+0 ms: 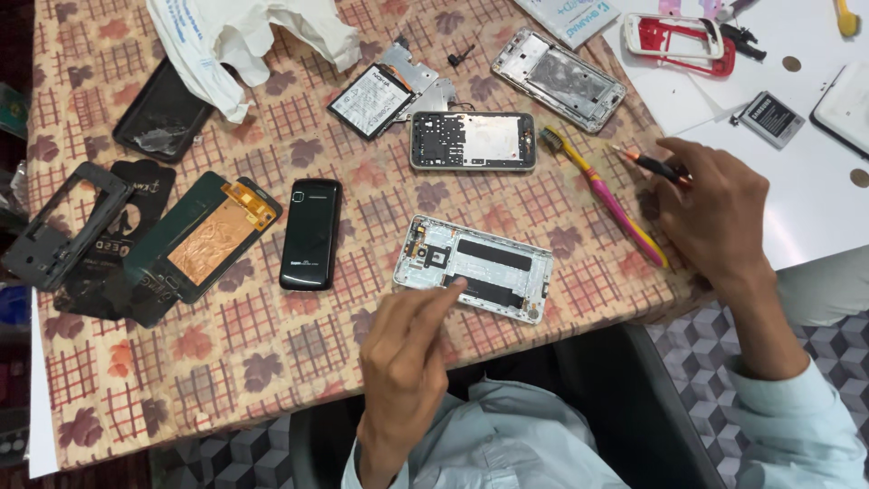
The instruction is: The person cleans the interior of a disassembled mobile phone using a toothbrush and a screwdriver. They brush various internal surfaces and use the screwdriver to scrape or adjust small components within the phone chassis.
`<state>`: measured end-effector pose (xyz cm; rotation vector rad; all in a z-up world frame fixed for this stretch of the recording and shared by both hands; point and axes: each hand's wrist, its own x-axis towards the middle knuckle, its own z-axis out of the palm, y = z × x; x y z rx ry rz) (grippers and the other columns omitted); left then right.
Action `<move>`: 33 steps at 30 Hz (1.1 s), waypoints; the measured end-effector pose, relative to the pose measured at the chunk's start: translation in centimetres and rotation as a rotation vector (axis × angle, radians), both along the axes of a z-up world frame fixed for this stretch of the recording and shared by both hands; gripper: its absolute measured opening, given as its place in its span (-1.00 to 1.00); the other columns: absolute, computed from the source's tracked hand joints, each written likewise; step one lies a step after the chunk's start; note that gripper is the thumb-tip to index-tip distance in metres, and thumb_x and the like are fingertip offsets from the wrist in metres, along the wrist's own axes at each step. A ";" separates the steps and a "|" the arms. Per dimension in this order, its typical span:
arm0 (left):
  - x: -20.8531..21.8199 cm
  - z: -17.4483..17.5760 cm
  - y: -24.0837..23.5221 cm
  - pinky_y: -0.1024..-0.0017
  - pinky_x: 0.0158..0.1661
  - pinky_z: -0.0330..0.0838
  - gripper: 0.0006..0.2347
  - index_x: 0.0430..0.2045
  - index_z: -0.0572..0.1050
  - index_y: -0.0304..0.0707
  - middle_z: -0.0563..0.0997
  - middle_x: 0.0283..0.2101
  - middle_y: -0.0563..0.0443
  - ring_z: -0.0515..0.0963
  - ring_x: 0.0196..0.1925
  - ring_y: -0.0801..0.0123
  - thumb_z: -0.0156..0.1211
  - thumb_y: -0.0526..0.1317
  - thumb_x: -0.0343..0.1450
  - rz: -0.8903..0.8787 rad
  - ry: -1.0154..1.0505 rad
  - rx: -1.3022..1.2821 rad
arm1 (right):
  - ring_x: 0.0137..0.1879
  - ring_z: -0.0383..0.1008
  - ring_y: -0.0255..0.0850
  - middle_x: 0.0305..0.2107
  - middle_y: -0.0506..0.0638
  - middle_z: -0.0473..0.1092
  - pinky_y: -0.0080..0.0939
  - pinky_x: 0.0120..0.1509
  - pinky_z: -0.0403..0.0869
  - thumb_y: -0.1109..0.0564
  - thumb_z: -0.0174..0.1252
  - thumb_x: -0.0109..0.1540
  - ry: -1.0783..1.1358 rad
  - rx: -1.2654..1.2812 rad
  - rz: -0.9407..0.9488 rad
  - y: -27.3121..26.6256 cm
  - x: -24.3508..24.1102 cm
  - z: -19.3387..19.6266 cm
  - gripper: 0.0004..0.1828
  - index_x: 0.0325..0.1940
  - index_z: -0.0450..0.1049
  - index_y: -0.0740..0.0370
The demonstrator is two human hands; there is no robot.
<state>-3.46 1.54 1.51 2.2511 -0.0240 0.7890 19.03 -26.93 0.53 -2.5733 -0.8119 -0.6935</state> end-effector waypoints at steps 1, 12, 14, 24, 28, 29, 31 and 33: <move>-0.1 -0.1 0.2 0.20 -0.09 0.49 -0.63 0.05 0.56 -0.23 0.60 -0.06 -0.07 0.58 -0.02 0.15 0.24 -0.49 0.34 0.041 -0.032 0.042 | -0.15 0.56 -0.06 -0.24 0.10 0.54 -0.10 -0.02 0.51 0.26 0.36 0.27 -0.024 -0.009 0.005 0.2 0.4 -0.3 -0.69 0.11 0.58 0.28; 0.4 -0.3 1.6 -0.05 0.22 0.26 -0.50 0.17 0.45 -0.29 0.34 0.25 -0.32 0.29 0.32 -0.17 0.36 -0.10 0.35 0.071 0.178 0.136 | -0.02 0.52 -0.01 -0.10 0.14 0.48 -0.02 0.07 0.51 0.15 0.39 0.27 0.063 0.013 0.247 3.7 -0.7 0.8 -0.68 0.05 0.57 0.33; 0.7 -0.2 1.5 -0.09 0.22 0.21 -0.39 0.25 0.35 -0.34 0.28 0.29 -0.39 0.25 0.34 -0.22 0.36 -0.01 0.35 0.058 0.199 0.186 | -0.13 0.51 0.04 -0.19 0.16 0.48 0.03 -0.03 0.50 0.10 0.42 0.23 0.122 -0.076 0.190 5.1 -0.1 0.9 -0.69 -0.05 0.59 0.35; 2.6 0.8 2.8 -0.04 0.16 0.23 -0.21 0.31 0.26 -0.39 0.34 0.26 -0.37 0.31 0.20 -0.18 0.45 0.00 0.21 -0.034 0.298 0.211 | -0.53 0.52 -0.13 -0.28 0.11 0.49 -0.06 -0.51 0.46 0.07 0.04 0.38 0.656 0.302 0.096 4.3 -3.9 3.3 -0.71 0.06 0.26 0.31; 2.9 0.7 2.9 -0.01 0.18 0.24 -0.23 0.31 0.26 -0.43 0.37 0.20 -0.42 0.33 0.19 -0.19 0.47 -0.06 0.23 -0.049 0.261 0.182 | -0.33 0.52 -0.03 -0.31 0.14 0.46 0.02 -0.28 0.49 -0.11 0.13 0.29 0.641 -0.143 0.222 6.4 -6.5 2.1 -0.49 0.20 0.34 0.24; 2.8 0.6 2.8 0.00 0.19 0.25 -0.24 0.33 0.26 -0.42 0.37 0.21 -0.42 0.33 0.20 -0.18 0.46 -0.07 0.24 -0.052 0.248 0.164 | -0.28 0.54 -0.01 -0.23 0.17 0.45 0.04 -0.26 0.50 -0.16 0.24 0.19 0.547 -0.093 0.330 6.7 -6.9 2.2 -0.31 0.27 0.31 0.28; 2.8 0.6 2.7 0.02 0.21 0.28 -0.25 0.36 0.24 -0.39 0.37 0.23 -0.41 0.34 0.21 -0.18 0.45 -0.09 0.27 -0.057 0.219 0.127 | -0.23 0.56 0.01 -0.07 0.19 0.39 0.07 -0.23 0.53 -0.28 0.40 0.01 0.537 -0.112 0.394 7.2 -7.2 2.6 -0.01 0.37 0.25 0.25; 3.0 0.6 2.7 0.01 0.19 0.27 -0.24 0.36 0.24 -0.35 0.38 0.22 -0.40 0.34 0.20 -0.18 0.46 -0.09 0.26 -0.051 0.207 0.120 | -0.25 0.57 0.00 0.07 0.15 0.31 0.07 -0.19 0.55 -0.40 0.52 -0.16 0.701 -0.251 0.297 7.7 -7.4 3.2 0.22 0.43 0.20 0.11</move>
